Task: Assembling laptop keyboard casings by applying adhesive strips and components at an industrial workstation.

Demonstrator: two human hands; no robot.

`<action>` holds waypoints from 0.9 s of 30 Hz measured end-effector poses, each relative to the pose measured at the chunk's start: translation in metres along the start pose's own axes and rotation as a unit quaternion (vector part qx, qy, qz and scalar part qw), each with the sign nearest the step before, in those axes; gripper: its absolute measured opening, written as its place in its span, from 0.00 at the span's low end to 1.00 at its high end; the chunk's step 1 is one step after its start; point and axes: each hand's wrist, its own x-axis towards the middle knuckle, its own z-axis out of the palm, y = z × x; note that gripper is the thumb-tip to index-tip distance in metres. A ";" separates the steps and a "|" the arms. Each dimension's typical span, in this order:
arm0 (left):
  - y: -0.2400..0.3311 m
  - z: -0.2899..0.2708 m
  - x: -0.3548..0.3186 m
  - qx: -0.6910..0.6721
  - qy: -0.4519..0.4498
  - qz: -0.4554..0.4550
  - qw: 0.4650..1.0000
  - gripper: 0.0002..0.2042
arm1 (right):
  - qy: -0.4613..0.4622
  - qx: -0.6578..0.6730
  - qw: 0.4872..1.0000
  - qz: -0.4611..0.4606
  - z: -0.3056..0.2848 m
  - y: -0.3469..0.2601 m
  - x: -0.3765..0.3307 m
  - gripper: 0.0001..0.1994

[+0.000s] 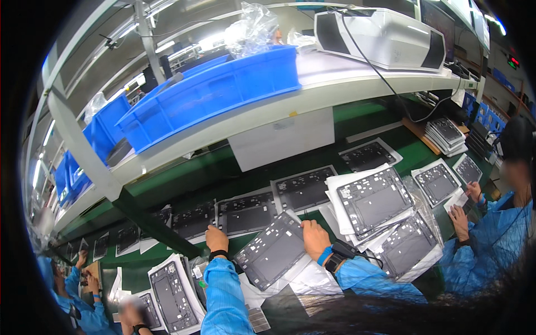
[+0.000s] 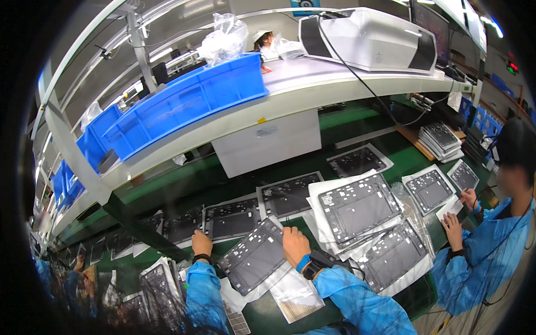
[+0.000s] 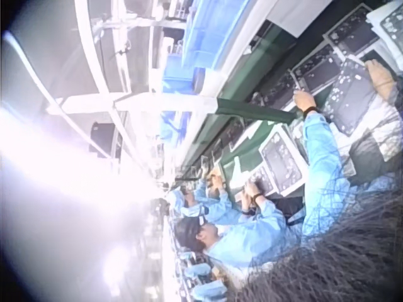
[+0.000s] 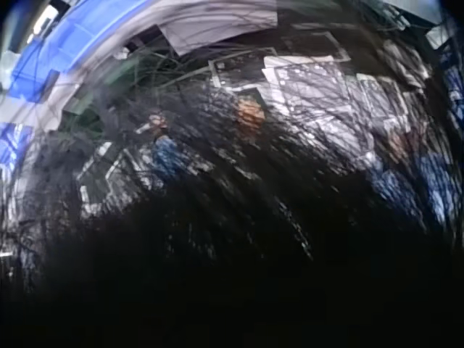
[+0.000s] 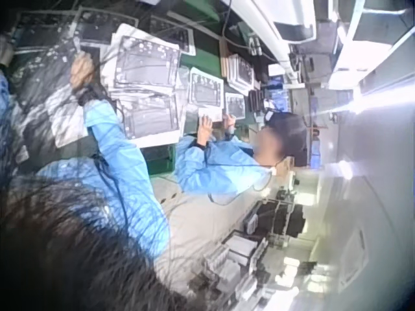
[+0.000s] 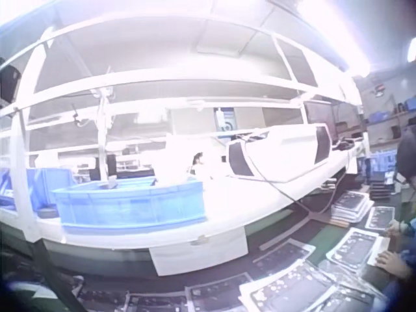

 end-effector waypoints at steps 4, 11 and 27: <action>-0.016 0.000 -0.001 -0.101 0.008 -0.026 0.995 0.14 | 0.008 0.099 0.994 0.034 -0.026 -0.014 0.006 0.19; 0.002 -0.034 0.006 -0.599 -0.124 -0.201 0.765 0.23 | 0.051 0.269 0.960 0.051 -0.074 -0.020 0.029 0.09; 0.054 -0.168 -0.033 -0.856 0.014 -0.163 0.490 0.18 | 0.284 0.256 0.920 0.081 0.078 -0.040 0.127 0.11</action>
